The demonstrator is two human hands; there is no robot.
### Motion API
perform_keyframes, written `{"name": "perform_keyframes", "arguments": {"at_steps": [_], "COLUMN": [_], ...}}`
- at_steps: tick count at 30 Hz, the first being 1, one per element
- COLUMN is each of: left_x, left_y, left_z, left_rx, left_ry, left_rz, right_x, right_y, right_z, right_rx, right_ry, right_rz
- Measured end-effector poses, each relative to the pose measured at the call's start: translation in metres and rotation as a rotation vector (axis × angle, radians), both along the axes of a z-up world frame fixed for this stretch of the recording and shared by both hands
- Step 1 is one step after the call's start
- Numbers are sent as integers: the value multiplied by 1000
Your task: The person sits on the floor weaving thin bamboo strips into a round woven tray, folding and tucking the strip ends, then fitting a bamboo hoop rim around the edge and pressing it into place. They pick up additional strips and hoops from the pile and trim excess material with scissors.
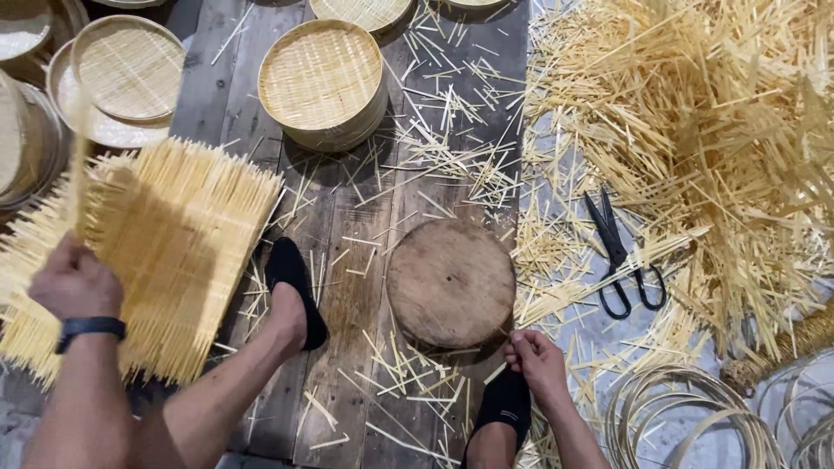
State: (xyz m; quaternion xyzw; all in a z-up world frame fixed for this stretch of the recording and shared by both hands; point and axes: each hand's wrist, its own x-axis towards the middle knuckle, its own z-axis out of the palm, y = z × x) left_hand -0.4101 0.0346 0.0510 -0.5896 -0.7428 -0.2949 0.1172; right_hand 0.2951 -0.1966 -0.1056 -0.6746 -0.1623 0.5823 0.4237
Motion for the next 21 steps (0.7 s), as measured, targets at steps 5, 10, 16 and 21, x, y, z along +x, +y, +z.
{"name": "perform_keyframes", "arguments": {"at_steps": [5, 10, 16, 21], "left_x": [28, 29, 44, 213], "left_y": [-15, -29, -24, -28], "left_z": [51, 24, 39, 134], "left_rx": [-339, -738, -163, 458], "left_ry": [-196, -471, 6, 221], "left_rz": [52, 34, 157, -336], "right_x": [-2, -1, 10, 18], "right_y": [-4, -8, -5, 9], "right_z": [3, -2, 9, 51], "right_rx": [15, 5, -68, 187], "right_ry": [-7, -28, -46, -131], "right_rz": [-3, 6, 5, -36]}}
